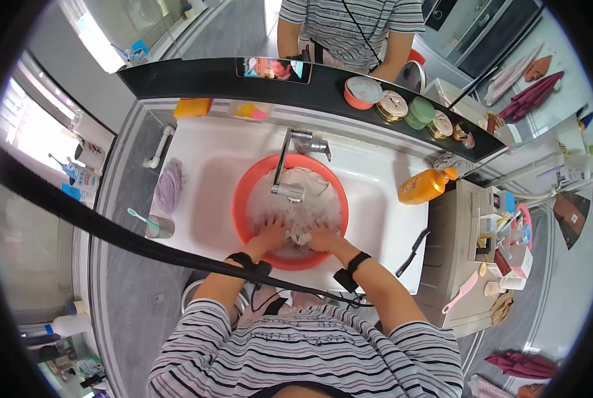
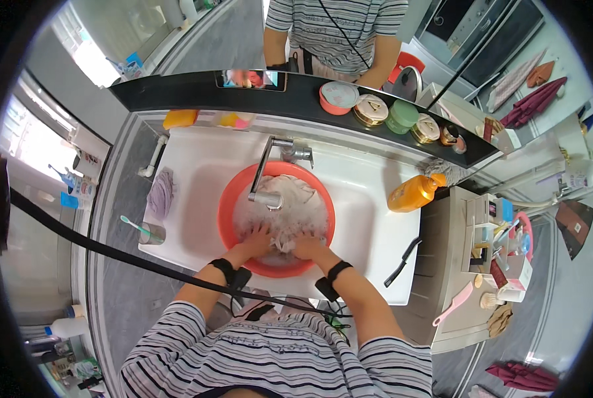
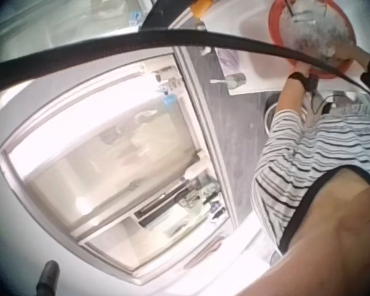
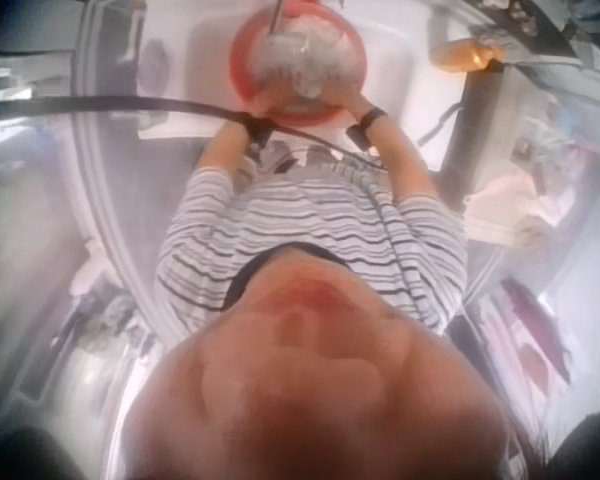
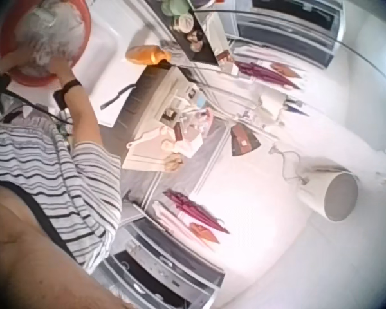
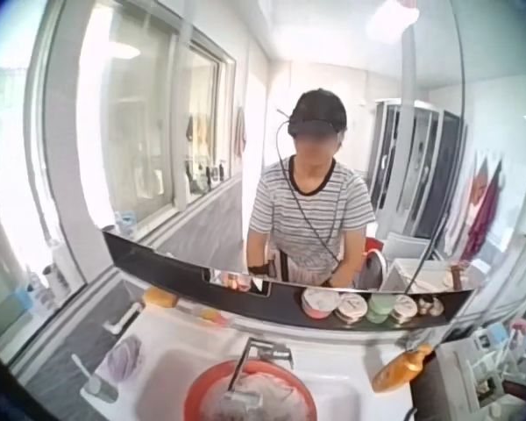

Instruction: Wash white clothes by hand in a sink using soap.

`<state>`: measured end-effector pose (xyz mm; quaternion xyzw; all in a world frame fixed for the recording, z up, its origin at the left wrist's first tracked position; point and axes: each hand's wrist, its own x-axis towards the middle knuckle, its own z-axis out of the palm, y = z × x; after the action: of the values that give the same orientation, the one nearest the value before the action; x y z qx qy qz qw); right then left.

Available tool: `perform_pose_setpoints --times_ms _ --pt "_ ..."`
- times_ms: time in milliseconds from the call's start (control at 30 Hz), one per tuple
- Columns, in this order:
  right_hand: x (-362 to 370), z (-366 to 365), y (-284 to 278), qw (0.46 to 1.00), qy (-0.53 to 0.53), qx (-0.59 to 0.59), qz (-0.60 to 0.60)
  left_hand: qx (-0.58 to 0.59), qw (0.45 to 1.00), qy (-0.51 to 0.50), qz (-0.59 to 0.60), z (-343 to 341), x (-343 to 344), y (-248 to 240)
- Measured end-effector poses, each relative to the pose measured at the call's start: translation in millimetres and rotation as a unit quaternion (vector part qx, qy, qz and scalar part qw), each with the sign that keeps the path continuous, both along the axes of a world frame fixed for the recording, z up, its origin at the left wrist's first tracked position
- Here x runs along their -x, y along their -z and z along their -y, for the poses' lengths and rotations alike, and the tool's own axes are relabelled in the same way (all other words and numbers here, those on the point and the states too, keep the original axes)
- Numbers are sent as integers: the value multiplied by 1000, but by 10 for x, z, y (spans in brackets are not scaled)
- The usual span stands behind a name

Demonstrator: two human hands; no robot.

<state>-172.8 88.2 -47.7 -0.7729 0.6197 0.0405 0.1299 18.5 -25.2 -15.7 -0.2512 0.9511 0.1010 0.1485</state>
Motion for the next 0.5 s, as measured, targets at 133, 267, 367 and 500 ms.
perform_pose_setpoints --times_ms 133,267,367,500 --pt "-75 149 -1442 816 368 -304 326 -162 961 -177 -140 106 -209 -218" --pt "65 -102 -1450 668 442 -125 586 -363 846 -319 -225 33 87 -1075" --pt "-34 -67 -1536 529 438 -164 708 -520 675 -430 -297 -172 247 -1473" --pt "-375 -19 -1965 537 424 -129 717 -737 477 -329 -349 -223 361 -1471"
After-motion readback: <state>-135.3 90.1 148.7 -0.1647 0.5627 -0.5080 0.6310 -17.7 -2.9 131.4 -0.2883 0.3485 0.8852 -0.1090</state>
